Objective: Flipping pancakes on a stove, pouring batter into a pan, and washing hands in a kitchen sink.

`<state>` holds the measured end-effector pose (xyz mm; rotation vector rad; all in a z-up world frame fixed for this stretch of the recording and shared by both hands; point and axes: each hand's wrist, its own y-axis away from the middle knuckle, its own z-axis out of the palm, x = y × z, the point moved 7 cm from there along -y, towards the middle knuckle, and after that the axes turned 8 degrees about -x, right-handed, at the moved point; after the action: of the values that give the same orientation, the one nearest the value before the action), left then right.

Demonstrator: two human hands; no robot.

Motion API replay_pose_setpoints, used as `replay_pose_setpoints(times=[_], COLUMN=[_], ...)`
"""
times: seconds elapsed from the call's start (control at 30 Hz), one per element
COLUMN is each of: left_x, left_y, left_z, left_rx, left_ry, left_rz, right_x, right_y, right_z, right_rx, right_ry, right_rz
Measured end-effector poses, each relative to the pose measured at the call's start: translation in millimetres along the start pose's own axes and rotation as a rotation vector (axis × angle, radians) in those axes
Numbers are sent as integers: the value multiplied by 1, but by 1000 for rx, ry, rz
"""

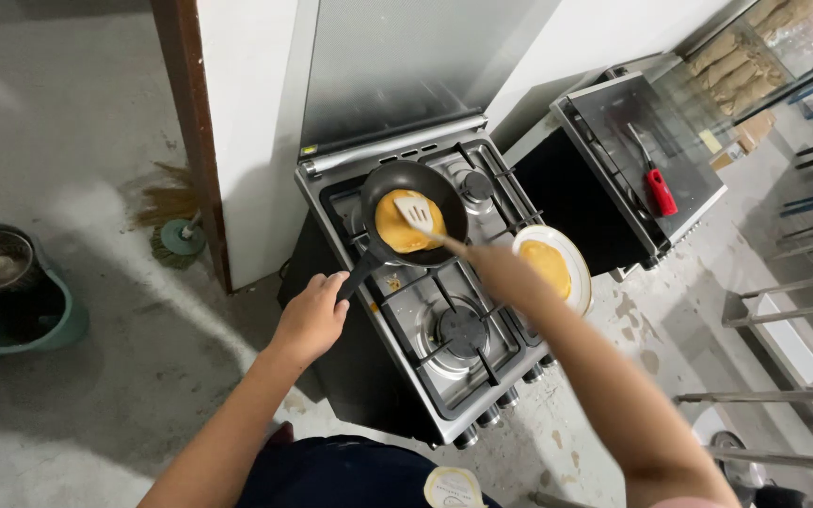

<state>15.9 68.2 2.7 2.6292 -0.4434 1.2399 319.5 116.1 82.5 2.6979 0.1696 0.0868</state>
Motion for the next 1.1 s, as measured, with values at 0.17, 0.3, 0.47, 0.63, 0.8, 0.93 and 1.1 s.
replay_pose_setpoints(times=[0.17, 0.3, 0.47, 0.63, 0.8, 0.93, 1.1], left_x=[10, 9, 7, 6, 3, 5, 8], left_y=[3, 3, 1, 1, 0, 0, 2], left_z=[-7, -7, -7, -7, -5, -7, -9], left_rx=[-80, -90, -78, -72, -54, -53, -37], left_ry=[-6, -7, -52, -31, -31, -19, -43], left_rz=[-66, -45, -29, -24, -2, -7, 15], right_x=[9, -29, -28, -20, -17, -8, -8], right_y=[0, 18, 17, 27, 49, 32, 22], right_z=[96, 73, 47, 28, 5, 29, 33], right_rx=[96, 292, 155, 117, 248, 175, 168], right_ry=[-9, -8, -186, -201, -301, -241, -190], right_rz=[5, -194, -30, 14, 0, 21, -78])
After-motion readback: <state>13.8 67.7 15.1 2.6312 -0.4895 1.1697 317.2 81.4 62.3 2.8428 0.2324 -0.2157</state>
